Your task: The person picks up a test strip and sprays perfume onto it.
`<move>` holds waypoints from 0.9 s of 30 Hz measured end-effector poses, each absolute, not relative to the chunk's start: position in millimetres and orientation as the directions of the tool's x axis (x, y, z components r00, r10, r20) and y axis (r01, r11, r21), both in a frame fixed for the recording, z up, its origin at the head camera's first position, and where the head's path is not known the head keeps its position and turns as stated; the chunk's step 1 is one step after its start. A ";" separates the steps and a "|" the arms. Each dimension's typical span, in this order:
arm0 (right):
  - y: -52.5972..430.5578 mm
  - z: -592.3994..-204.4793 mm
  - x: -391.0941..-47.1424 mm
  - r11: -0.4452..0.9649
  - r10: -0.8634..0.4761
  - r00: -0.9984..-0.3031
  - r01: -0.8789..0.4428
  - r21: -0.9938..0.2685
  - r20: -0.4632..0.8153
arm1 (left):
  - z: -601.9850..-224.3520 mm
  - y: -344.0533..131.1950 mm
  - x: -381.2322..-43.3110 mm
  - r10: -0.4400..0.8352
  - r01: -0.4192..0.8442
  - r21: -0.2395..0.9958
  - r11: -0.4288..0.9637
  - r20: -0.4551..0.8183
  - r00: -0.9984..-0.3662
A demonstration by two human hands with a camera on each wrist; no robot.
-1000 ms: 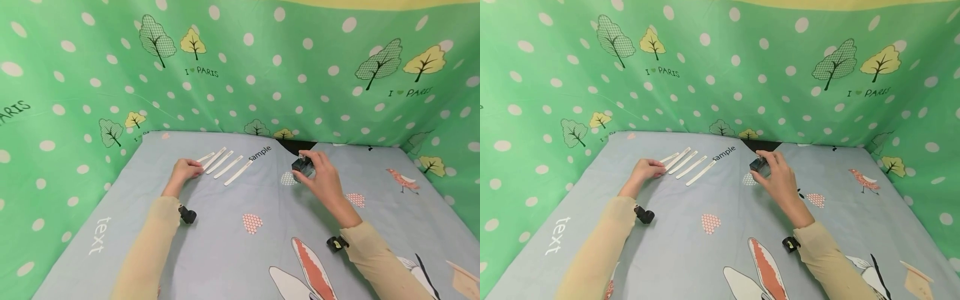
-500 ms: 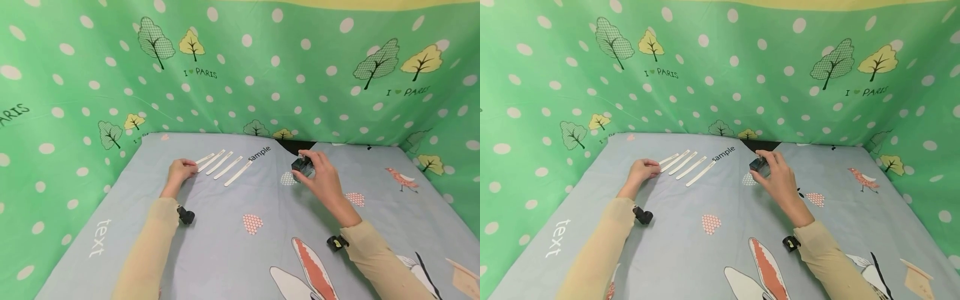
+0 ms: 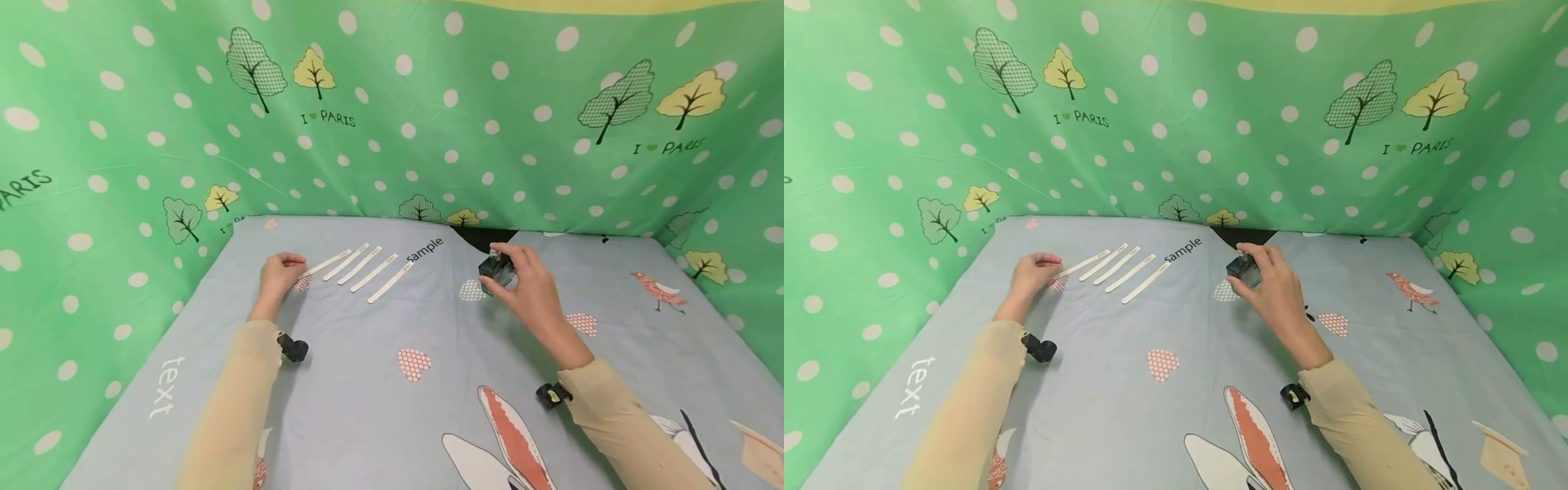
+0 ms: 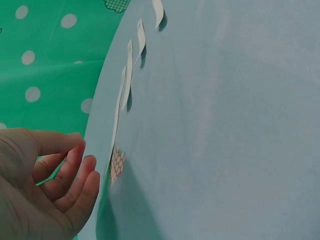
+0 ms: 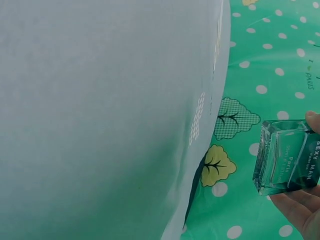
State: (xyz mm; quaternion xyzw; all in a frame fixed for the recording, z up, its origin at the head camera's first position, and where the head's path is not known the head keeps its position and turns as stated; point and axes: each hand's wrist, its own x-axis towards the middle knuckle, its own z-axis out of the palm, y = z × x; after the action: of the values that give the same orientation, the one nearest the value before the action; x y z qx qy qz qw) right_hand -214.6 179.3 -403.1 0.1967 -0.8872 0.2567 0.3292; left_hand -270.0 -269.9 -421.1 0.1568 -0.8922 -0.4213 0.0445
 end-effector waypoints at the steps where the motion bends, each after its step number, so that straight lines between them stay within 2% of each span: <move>1: 179.3 -403.1 -214.6 0.792 -0.180 -0.706 -0.517 -0.325 0.685 | -422.2 -271.5 -269.5 -0.324 -0.241 0.770 0.591 -0.047 -0.945; 12: 179.4 -403.0 -215.0 0.790 -0.190 -0.706 -0.522 -0.321 0.682 | -430.3 -283.8 -261.5 -0.450 -0.334 0.763 0.553 -0.064 -0.891; 20: 178.8 -404.8 -215.9 0.784 -0.197 -0.700 -0.533 -0.318 0.686 | -433.8 -294.1 -256.1 -0.415 -0.353 0.728 0.588 -0.103 -0.904; 27: 177.3 -405.4 -216.3 0.787 -0.202 -0.702 -0.531 -0.314 0.682 | -431.9 -294.8 -256.7 -0.332 -0.304 0.688 0.659 -0.097 -0.938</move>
State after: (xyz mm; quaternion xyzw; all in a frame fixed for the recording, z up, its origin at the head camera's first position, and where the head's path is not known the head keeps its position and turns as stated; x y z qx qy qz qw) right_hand -216.3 177.3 -405.4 0.2067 -0.8873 0.2529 0.3257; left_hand -256.7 -294.8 -431.9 0.1746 -0.9106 -0.3742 0.0184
